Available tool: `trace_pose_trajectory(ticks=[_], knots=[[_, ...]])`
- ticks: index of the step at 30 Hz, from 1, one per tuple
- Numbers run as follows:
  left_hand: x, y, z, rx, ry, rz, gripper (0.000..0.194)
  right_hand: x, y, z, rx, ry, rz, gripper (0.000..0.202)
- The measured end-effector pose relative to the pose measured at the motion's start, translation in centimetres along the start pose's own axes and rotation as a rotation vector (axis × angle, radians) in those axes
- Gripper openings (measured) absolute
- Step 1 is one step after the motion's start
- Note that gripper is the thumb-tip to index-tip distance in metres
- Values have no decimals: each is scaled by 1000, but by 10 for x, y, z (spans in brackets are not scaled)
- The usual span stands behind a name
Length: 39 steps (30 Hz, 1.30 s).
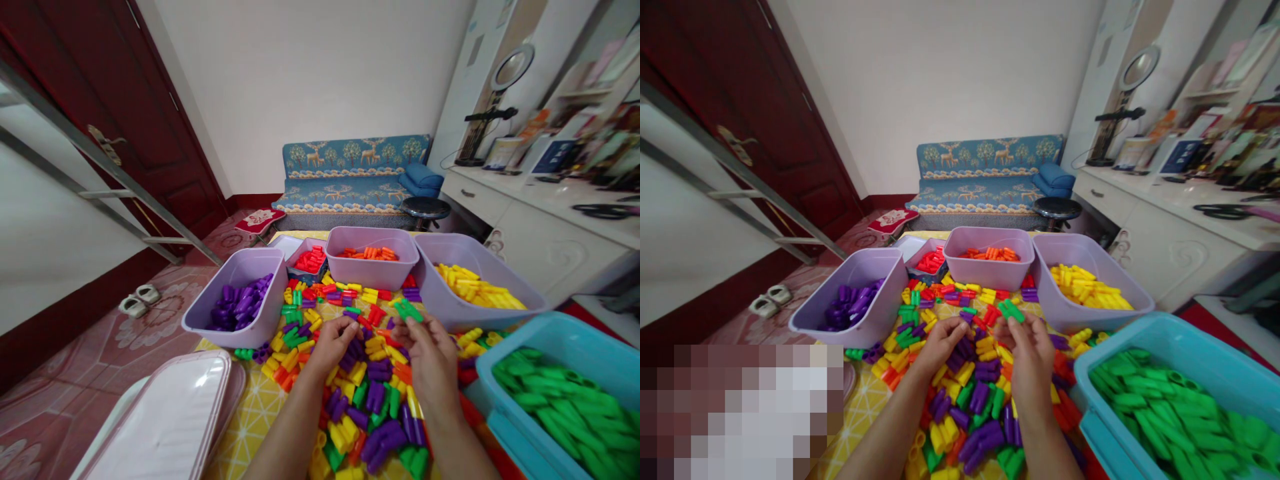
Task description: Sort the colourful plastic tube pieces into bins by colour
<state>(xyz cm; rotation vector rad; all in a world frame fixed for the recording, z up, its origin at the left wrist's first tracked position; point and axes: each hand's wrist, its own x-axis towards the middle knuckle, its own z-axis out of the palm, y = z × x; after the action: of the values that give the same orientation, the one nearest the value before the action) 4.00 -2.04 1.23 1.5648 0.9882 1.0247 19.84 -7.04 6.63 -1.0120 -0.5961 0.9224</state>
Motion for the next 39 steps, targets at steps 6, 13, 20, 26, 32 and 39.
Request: trace_pose_trajectory(ticks=[6,13,20,26,32,39], knots=[[1,-2,1,21,-3,8,39,-8,-44,-1,276,269,-460,10],[1,-1,0,78,-19,28,33,-4,-44,-15,313,288,-421,21],[1,4,2,79,-18,13,31,9,-26,-19,-27,201,-422,20],[0,1,2,101,-21,45,29,29,22,-39,-1263,-385,-393,31],[0,2,4,29,-6,34,25,27,50,-32,-1271,-473,-274,35],[-1,1,4,-57,-69,38,40,17,66,-10,-524,-392,-42,34]])
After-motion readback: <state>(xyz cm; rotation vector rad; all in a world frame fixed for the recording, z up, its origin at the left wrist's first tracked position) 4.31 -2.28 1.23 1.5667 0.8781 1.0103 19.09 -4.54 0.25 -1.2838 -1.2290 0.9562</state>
